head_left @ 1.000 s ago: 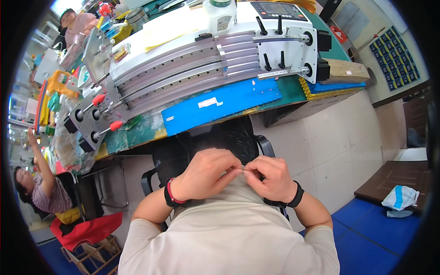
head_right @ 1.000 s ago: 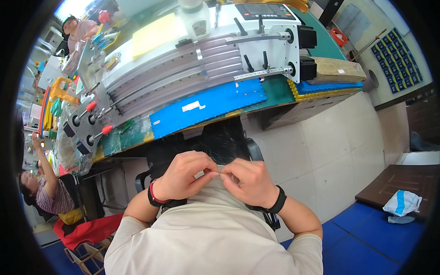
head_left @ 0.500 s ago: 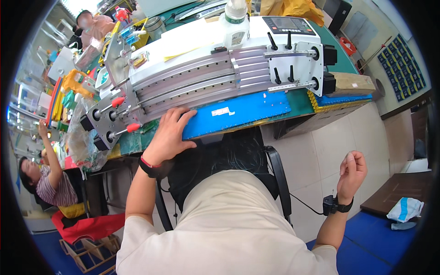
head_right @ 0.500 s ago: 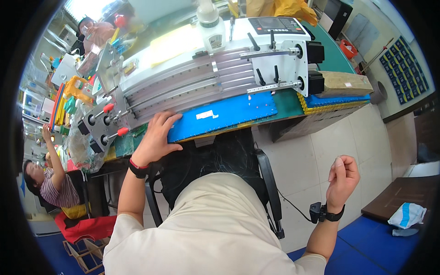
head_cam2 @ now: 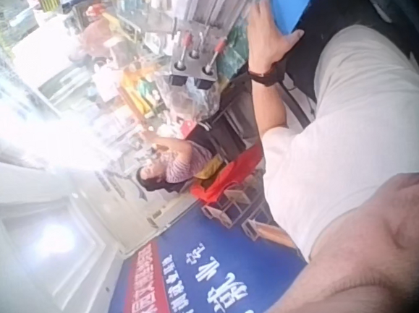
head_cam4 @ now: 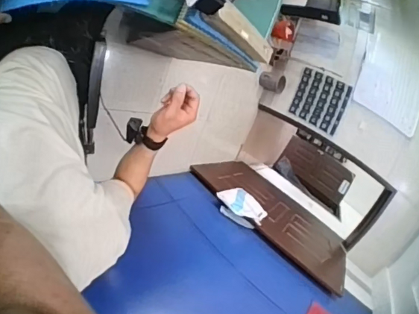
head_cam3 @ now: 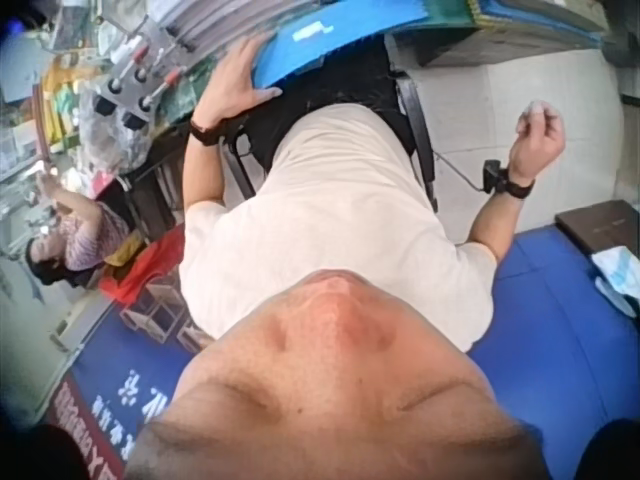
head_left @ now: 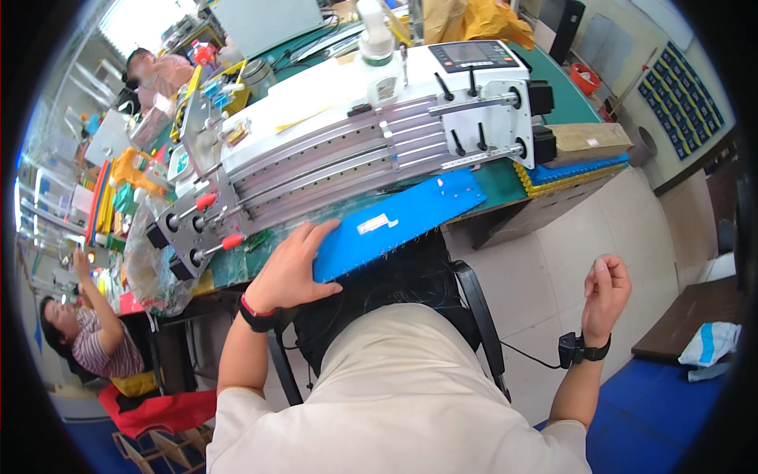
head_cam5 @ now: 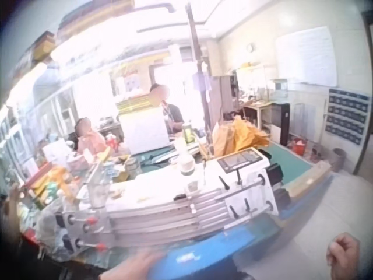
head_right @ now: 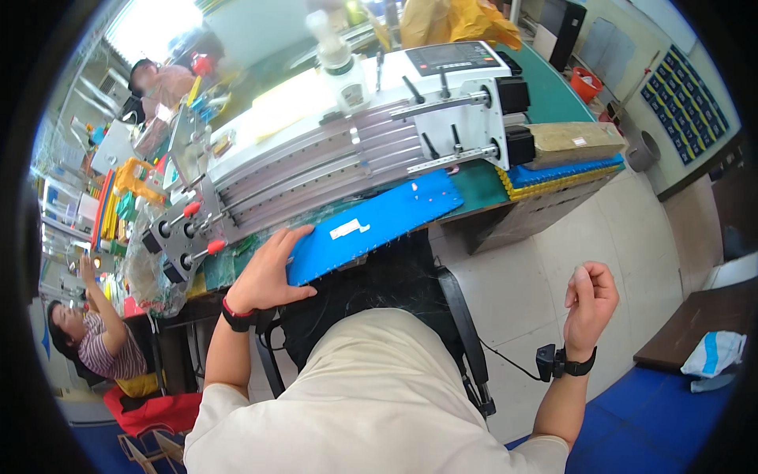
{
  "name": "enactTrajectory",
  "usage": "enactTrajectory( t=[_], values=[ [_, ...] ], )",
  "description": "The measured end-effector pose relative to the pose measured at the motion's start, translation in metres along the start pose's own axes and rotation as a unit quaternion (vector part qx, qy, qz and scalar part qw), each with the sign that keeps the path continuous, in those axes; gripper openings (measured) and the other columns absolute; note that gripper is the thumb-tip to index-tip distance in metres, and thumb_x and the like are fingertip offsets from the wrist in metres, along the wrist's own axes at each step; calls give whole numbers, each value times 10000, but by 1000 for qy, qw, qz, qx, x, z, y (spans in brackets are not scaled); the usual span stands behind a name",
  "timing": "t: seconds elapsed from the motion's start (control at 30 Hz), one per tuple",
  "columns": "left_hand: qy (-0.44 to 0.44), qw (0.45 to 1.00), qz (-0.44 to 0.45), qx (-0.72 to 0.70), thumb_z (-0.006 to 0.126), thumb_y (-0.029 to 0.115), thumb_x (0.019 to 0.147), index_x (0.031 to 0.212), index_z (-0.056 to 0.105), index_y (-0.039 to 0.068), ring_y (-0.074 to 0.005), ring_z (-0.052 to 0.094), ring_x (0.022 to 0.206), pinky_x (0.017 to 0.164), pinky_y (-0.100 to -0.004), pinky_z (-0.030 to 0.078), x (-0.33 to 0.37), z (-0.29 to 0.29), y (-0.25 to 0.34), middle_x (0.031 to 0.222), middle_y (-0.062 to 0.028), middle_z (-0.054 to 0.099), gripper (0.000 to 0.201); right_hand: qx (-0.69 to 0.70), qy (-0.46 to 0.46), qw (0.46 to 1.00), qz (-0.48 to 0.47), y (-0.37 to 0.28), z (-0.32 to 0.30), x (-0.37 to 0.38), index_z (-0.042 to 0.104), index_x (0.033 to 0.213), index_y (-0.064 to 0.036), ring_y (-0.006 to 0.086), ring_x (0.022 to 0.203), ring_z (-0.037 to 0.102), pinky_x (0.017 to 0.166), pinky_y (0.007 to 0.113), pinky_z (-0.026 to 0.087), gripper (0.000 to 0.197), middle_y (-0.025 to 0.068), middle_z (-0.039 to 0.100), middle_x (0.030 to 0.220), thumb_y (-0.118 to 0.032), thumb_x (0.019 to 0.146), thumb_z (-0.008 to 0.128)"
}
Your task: Applying adhesive and attaching small wire segments to a component mounted on a linear rail assembly jig.
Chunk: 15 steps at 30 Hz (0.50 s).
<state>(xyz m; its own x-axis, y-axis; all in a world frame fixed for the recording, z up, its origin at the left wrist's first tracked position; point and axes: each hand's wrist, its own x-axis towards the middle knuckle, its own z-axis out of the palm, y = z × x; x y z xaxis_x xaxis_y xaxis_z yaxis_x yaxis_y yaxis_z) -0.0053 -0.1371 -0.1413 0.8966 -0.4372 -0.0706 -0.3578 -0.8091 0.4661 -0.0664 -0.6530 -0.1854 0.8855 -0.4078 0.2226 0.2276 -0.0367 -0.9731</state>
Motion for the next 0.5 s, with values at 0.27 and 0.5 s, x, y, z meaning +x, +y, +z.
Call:
enactTrajectory(
  t=[0.27,0.5],
  values=[
    [-36,993,86,-74,1045,485,543,1555,486,50,-410,599,1081,955,-451,495,-24,-19,36,1202,-194,591,1235,-16,54,998,-36,-32,-31,1,636,967,-33,41,571,470,532,201,347,91,-13,591,762,-79,1046,630],
    [40,971,211,-100,1071,552,496,1542,488,0,-279,610,1111,959,-383,480,-20,-69,82,1267,-150,613,1319,98,119,979,-136,-77,-79,25,647,993,-29,34,548,384,516,215,299,92,-26,552,746,-82,1060,612]
  ],
)
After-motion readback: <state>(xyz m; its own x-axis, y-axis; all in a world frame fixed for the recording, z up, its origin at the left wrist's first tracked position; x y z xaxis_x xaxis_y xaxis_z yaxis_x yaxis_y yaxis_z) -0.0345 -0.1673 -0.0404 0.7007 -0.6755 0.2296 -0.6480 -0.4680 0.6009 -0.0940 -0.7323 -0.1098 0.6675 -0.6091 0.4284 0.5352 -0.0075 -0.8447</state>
